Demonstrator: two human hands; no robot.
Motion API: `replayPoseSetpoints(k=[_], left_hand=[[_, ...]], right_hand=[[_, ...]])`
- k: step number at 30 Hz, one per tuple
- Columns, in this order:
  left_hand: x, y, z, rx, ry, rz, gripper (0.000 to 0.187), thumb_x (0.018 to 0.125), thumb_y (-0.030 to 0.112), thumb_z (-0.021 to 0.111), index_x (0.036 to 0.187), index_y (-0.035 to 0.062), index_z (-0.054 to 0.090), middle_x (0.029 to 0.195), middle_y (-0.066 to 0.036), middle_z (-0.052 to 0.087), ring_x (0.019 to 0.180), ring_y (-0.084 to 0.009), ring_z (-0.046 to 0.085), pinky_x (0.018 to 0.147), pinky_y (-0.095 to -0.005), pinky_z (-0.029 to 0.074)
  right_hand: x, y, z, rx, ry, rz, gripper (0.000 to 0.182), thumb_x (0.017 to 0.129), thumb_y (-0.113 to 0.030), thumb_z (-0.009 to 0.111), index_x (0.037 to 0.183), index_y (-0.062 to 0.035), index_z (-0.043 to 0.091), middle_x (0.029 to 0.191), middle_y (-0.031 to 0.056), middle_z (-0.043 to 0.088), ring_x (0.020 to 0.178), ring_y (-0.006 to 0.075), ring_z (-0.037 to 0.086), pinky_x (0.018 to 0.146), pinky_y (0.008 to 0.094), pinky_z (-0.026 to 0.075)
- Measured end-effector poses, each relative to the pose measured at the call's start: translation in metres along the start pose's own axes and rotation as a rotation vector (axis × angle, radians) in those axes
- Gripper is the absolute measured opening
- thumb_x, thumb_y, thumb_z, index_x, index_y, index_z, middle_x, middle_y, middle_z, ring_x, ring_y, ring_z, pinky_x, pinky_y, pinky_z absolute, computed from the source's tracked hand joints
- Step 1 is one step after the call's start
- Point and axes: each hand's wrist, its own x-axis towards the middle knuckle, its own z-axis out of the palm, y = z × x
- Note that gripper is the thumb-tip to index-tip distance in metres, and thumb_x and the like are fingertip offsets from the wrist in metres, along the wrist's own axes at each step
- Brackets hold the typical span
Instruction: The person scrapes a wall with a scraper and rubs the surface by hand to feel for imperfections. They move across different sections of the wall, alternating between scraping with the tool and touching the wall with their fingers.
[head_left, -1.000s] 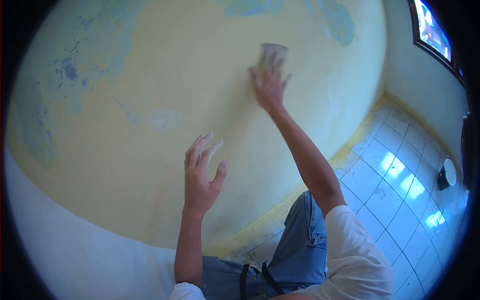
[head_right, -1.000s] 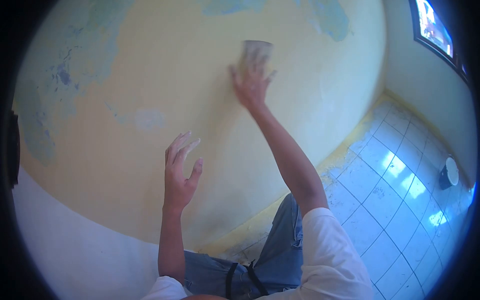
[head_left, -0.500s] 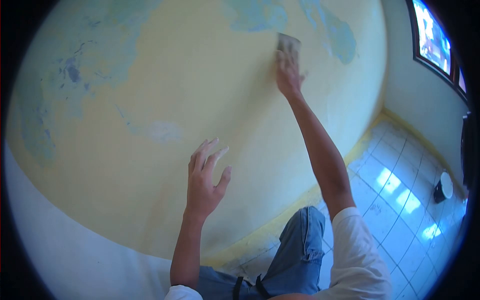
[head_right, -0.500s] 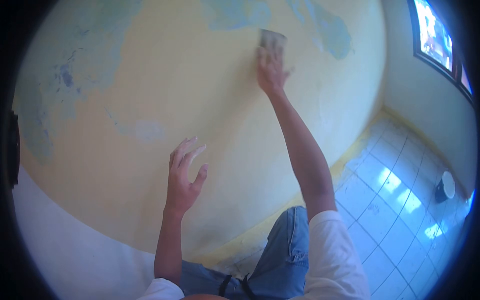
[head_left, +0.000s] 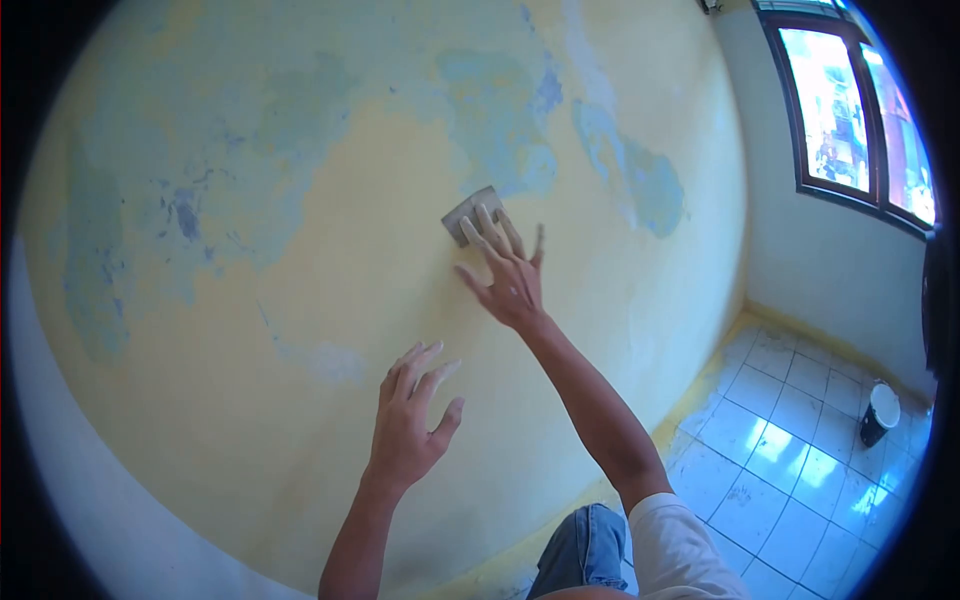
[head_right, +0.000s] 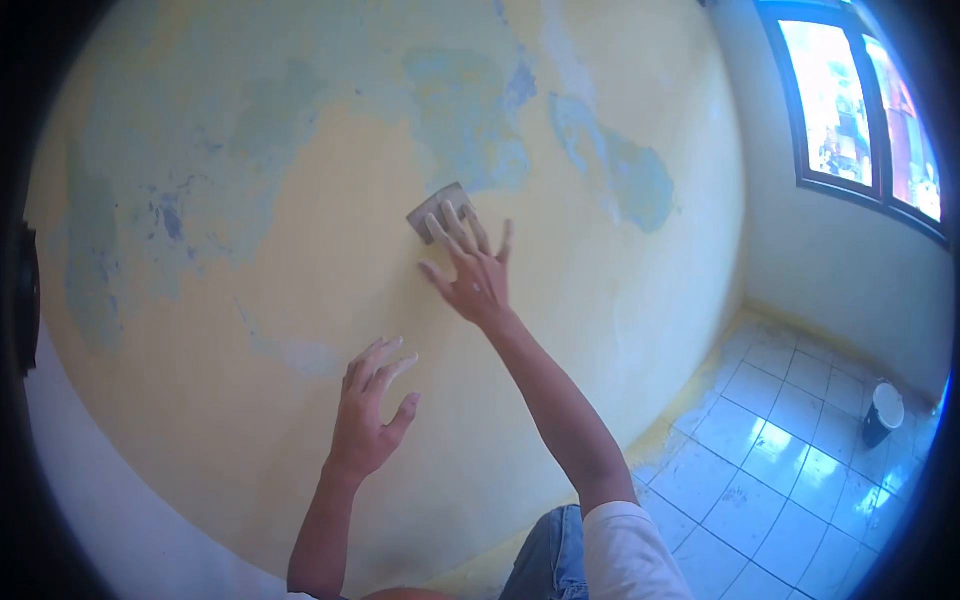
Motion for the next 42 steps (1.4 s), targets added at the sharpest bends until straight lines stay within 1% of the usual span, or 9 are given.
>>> replayPoseSetpoints(k=[4,8,12,17,22,25,32,36,42], left_hand=[[-0.005,0.009,-0.008,0.142,-0.007,0.027,0.049,0.1,0.024,0.074,0.146,0.0107,0.065,0.161,-0.014,0.053,0.155,-0.0374,0.043,0.131,-0.0556,0.032],[0.006,0.008,-0.003,0.212,-0.016,0.058,0.051,0.101,0.027,0.073,0.148,0.0118,0.064,0.162,-0.013,0.051,0.157,-0.0365,0.041,0.132,-0.0576,0.029],[0.005,0.009,-0.006,0.244,-0.025,0.078,0.052,0.1,0.027,0.073,0.149,0.0123,0.063,0.163,-0.014,0.051,0.157,-0.0363,0.04,0.133,-0.0579,0.029],[0.019,-0.001,0.003,0.271,-0.029,0.108,0.053,0.099,0.027,0.073,0.149,0.0122,0.063,0.163,-0.014,0.05,0.158,-0.0363,0.039,0.133,-0.0583,0.028],[0.031,0.008,0.0,0.285,-0.028,0.155,0.054,0.1,0.028,0.073,0.149,0.0111,0.063,0.162,-0.014,0.051,0.158,-0.0359,0.039,0.133,-0.0591,0.027],[0.04,0.006,0.006,0.298,-0.022,0.171,0.053,0.1,0.029,0.073,0.149,0.0115,0.063,0.161,-0.014,0.052,0.157,-0.0348,0.04,0.134,-0.06,0.026],[0.027,0.02,-0.009,0.38,-0.11,0.157,0.046,0.101,0.032,0.074,0.142,0.0114,0.068,0.159,-0.013,0.054,0.157,-0.0316,0.041,0.135,-0.0605,0.023],[0.032,0.02,-0.012,0.413,-0.079,0.161,0.045,0.101,0.034,0.073,0.14,0.0118,0.07,0.158,-0.012,0.055,0.157,-0.0311,0.041,0.135,-0.0603,0.023],[0.008,0.029,-0.051,0.356,-0.065,0.149,0.044,0.102,0.034,0.072,0.14,0.0132,0.07,0.158,-0.011,0.055,0.157,-0.0318,0.041,0.134,-0.0591,0.026]], right_hand=[[0.014,-0.001,0.015,0.296,0.138,0.593,0.076,0.11,-0.055,0.056,0.176,-0.0291,0.029,0.185,0.0025,0.02,0.17,0.0307,0.018,0.127,0.0804,0.002],[-0.013,-0.032,-0.006,0.144,0.054,-0.056,0.075,0.111,-0.056,0.053,0.177,-0.029,0.028,0.185,0.0033,0.02,0.171,0.031,0.017,0.127,0.0801,0.001],[0.005,0.008,-0.005,0.343,0.04,0.631,0.076,0.11,-0.058,0.054,0.176,-0.0286,0.029,0.185,0.0037,0.023,0.171,0.0309,0.018,0.128,0.0781,-0.003],[-0.017,-0.035,-0.017,0.182,0.005,-0.182,0.076,0.109,-0.052,0.058,0.176,-0.0293,0.029,0.185,0.0037,0.023,0.17,0.0326,0.019,0.127,0.0794,0.0],[0.013,0.012,0.024,0.274,0.161,0.294,0.084,0.103,-0.055,0.066,0.175,-0.0321,0.031,0.185,0.001,0.023,0.171,0.0289,0.018,0.129,0.0774,0.0],[0.002,-0.022,0.016,0.242,0.219,-0.047,0.075,0.108,-0.048,0.062,0.175,-0.0321,0.033,0.185,0.0007,0.024,0.171,0.0269,0.019,0.129,0.0782,0.001],[0.017,0.004,0.027,0.064,0.147,0.339,0.083,0.107,-0.06,0.058,0.177,-0.0281,0.027,0.186,0.0086,0.016,0.171,0.0392,0.011,0.128,0.0796,0.002],[0.003,-0.019,-0.021,0.001,-0.226,-0.203,0.088,0.105,-0.062,0.06,0.177,-0.0272,0.026,0.186,0.0085,0.017,0.17,0.0409,0.012,0.128,0.0789,0.0],[-0.018,-0.031,0.02,0.164,0.179,0.188,0.081,0.105,-0.056,0.063,0.175,-0.0267,0.033,0.185,0.0007,0.024,0.171,0.0278,0.017,0.128,0.0785,-0.004]])
